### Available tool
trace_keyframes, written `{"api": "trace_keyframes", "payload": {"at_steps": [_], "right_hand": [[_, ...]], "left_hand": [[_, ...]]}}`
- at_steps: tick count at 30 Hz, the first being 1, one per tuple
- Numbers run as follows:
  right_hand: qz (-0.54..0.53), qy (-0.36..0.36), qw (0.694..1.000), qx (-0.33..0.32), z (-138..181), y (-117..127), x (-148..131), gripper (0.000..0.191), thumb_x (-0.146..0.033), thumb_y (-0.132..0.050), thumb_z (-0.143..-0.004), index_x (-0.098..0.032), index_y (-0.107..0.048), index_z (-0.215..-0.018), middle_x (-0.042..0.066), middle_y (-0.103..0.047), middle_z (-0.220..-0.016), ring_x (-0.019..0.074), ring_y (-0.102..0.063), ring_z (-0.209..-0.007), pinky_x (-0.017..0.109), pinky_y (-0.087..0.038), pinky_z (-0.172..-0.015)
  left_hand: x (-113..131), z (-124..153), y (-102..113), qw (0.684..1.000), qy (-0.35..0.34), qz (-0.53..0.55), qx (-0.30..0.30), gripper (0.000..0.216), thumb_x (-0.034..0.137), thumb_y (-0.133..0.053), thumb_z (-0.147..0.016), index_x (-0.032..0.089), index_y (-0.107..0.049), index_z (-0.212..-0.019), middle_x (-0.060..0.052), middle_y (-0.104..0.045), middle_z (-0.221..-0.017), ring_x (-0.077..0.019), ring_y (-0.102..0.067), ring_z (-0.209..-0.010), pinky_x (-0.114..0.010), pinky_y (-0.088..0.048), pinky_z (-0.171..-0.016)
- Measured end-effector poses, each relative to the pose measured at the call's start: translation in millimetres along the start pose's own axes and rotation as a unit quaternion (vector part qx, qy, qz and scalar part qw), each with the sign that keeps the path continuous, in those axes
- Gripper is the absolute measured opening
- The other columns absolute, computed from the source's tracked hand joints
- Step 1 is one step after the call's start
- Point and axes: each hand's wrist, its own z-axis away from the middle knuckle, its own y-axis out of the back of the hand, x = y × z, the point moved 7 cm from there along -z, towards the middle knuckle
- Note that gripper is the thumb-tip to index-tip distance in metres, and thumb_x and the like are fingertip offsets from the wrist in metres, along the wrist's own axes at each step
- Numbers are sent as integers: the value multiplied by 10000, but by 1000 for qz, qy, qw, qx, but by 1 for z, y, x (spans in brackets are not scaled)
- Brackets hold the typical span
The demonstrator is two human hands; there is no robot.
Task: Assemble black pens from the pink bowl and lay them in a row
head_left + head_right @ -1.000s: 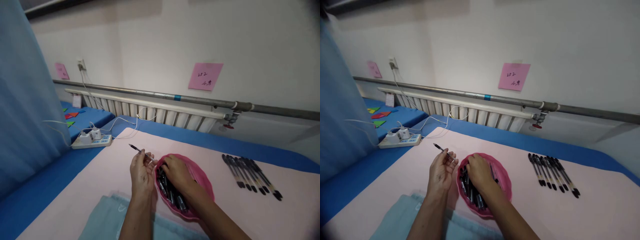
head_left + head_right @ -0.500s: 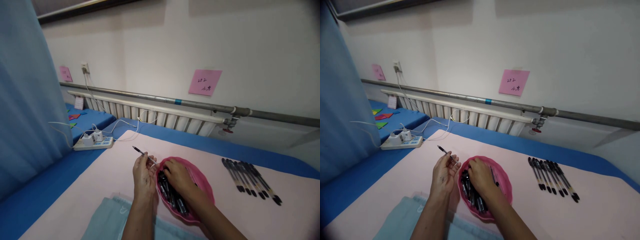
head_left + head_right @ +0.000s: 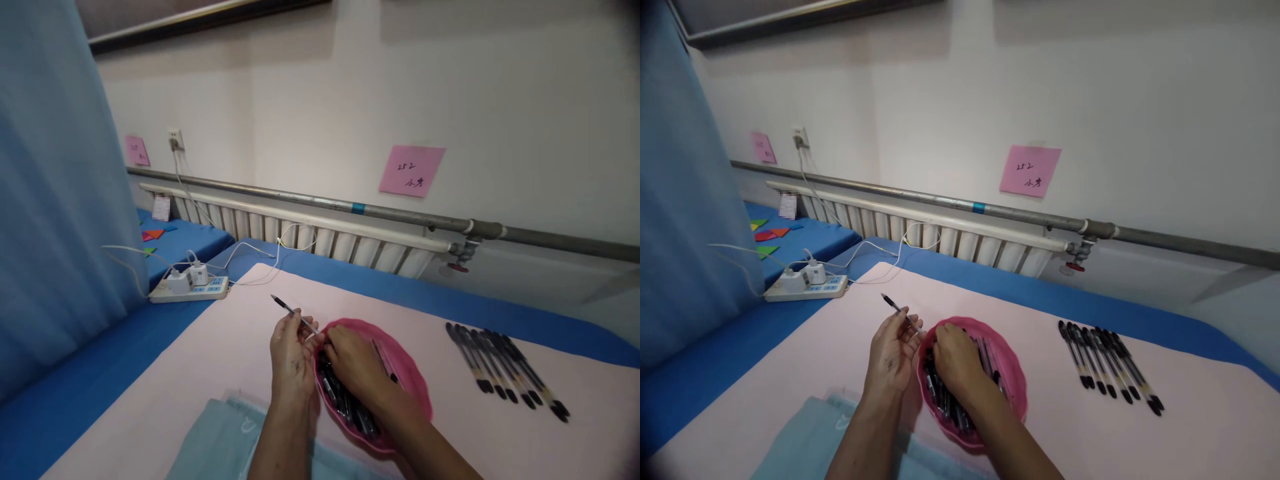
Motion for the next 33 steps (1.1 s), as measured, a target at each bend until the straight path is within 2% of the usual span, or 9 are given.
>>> {"api": "trace_keyframes", "payload": {"at_steps": [2,4,8,12,19,23,28,33], "right_hand": [[-23,-4,999,24,7,11,1,229,-117,-381,-830,-157,-604,-802,72,-670,-826,184,-597,-739,271,-415,-645],[-94,-26,993,64,19,26,8,236,-186,-350,-874,-178,-586,-866,48,-671,-853,169,-606,-754,263,-446,-664],[-320,-97,933,130,57,46,36,150,-305,-488,-818,-205,-600,-825,9,-666,-768,173,-610,-689,270,-484,-633],[-403,-136,888,172,95,54,58,142,-329,-575,-771,-196,-618,-796,8,-646,-739,173,-596,-691,265,-490,-631],[-408,-186,864,229,149,63,80,205,-394,-605,-762,-190,-616,-779,-19,-553,-612,130,-512,-533,224,-447,-493],[-416,-195,850,259,169,65,87,215,-402,-599,-770,-189,-611,-800,-18,-555,-626,125,-507,-537,219,-440,-494],[-378,-191,865,268,182,72,91,201,-394,-570,-796,-199,-620,-796,-2,-597,-664,137,-543,-586,211,-440,-498],[-298,-178,897,273,188,79,93,186,-372,-533,-826,-216,-634,-836,23,-665,-751,160,-593,-674,227,-478,-588]], "left_hand": [[-1,2,-2,1000,0,-4,-11,130,180,-664,-674,137,-564,-747,-9,-601,-630,-103,-579,-552,-216,-493,-511],[-5,6,-8,999,8,-14,-39,146,201,-672,-676,138,-568,-755,-10,-608,-639,-105,-580,-548,-222,-493,-507],[-32,24,-26,987,78,-45,-135,206,254,-708,-660,146,-564,-759,-24,-634,-653,-132,-612,-590,-247,-506,-543],[-67,49,-38,970,139,-56,-193,216,252,-726,-645,149,-564,-746,-32,-654,-676,-142,-637,-646,-257,-517,-618],[-102,90,-41,950,198,-88,-224,210,252,-724,-659,162,-568,-767,-38,-669,-696,-124,-633,-616,-235,-511,-599],[-113,105,-40,946,206,-101,-230,229,246,-743,-641,154,-562,-747,-58,-683,-732,-141,-646,-655,-244,-517,-606],[-128,113,-43,947,208,-98,-227,267,245,-771,-605,152,-562,-743,-50,-679,-727,-160,-659,-693,-242,-513,-600],[-134,117,-43,944,193,-133,-232,310,292,-789,-576,148,-584,-759,-58,-680,-757,-171,-662,-729,-252,-516,-628]]}}
